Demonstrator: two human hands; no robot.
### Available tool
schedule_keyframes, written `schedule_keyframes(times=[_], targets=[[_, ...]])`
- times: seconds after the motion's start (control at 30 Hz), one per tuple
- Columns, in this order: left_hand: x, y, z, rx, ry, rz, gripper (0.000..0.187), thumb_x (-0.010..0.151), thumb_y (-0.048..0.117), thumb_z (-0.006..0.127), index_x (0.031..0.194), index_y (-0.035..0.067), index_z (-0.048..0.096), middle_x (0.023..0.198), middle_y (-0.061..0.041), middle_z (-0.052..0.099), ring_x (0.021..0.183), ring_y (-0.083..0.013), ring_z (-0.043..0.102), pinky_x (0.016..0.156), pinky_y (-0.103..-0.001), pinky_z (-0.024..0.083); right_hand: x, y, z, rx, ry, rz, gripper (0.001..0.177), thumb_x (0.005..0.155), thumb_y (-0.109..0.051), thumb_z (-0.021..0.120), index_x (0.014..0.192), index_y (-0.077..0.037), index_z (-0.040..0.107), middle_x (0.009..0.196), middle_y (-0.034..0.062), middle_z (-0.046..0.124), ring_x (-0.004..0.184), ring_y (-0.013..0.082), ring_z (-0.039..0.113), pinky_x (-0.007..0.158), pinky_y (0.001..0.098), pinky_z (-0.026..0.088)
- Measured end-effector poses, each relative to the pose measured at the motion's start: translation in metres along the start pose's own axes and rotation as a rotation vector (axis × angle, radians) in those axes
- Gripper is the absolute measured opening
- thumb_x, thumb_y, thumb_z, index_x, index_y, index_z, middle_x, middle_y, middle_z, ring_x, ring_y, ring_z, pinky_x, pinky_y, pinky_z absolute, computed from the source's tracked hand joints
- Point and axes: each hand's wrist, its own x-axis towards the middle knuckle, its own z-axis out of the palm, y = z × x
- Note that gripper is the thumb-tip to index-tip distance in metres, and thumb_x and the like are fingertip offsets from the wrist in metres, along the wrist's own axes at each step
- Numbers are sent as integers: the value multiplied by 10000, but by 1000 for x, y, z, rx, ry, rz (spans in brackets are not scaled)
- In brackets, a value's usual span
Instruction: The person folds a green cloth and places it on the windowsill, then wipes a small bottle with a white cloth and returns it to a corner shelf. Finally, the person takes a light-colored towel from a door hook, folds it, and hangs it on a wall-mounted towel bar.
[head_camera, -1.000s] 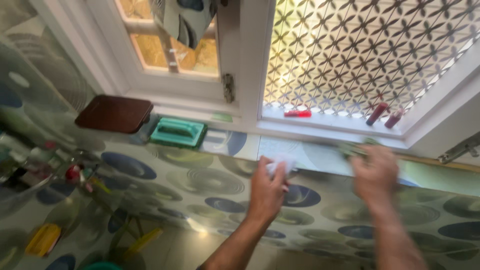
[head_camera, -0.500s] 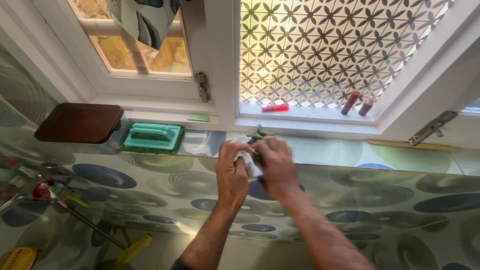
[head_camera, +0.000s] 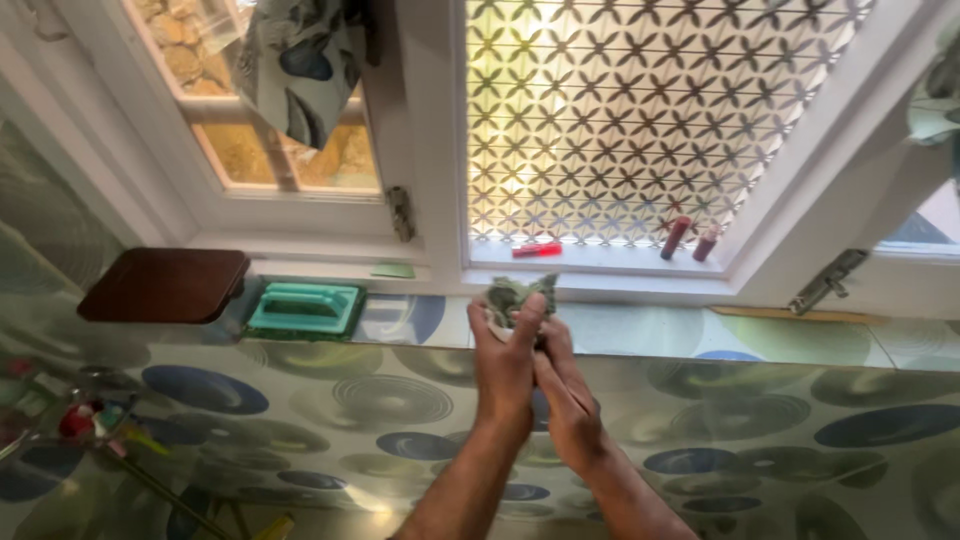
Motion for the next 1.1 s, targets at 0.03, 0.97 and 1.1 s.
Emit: schedule_keyframes(times=[0.03,0.97,1.1], targets=[[6,0,-1,52,-25,59,542,906,450,708,1227,64,505,1164,-228,572,1020,-286,561,847,-432,499,0,-6,-5,-101,-29,-69,437,1043,-180,416,1448,-21,456,1439,63,458,1335,195,453,1093,295,366],[-34,37,-43,658,123,382,275,1012,305,551,1089,53,629,1100,-100,598,1055,-226,603,953,-368,467,106,3,-153,-818,842,82,468,932,-228,777,1261,5,540,937,156,741,782,259,741,688,345,579],[-49,45,-42,591,130,267,190,952,233,580,1018,63,632,1049,-84,571,892,-196,582,803,-338,505,126,13,-172,-1015,851,8,378,947,-238,794,1159,31,633,870,195,757,801,295,739,755,393,566]])
